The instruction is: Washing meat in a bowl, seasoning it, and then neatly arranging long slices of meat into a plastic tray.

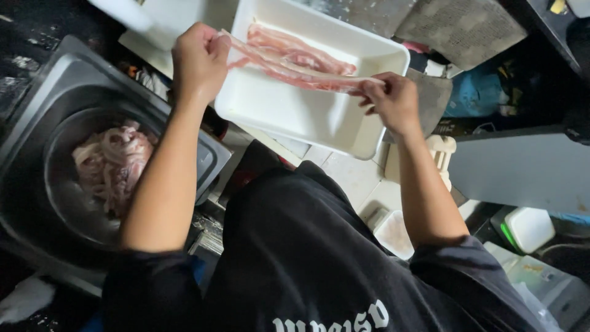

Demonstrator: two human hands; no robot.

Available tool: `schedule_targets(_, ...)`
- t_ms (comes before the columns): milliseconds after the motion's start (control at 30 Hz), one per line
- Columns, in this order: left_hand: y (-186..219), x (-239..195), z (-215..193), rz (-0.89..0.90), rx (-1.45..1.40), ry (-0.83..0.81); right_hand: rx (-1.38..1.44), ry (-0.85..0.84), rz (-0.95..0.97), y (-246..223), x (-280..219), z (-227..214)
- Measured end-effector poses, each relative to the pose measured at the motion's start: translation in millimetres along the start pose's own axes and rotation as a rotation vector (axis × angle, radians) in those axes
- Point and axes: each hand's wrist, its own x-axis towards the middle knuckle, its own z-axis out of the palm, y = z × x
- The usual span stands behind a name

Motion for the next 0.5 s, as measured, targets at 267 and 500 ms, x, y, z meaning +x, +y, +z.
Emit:
schedule_targets(267,-33,-12,-12,-0.112,0.342,0.101,-0.586,-0.035,-0.195,14,26,52)
schedule_targets(500,-80,-101,-64,-0.226,0.39,0.225,-0.901,-0.221,-0.749,28,64,165)
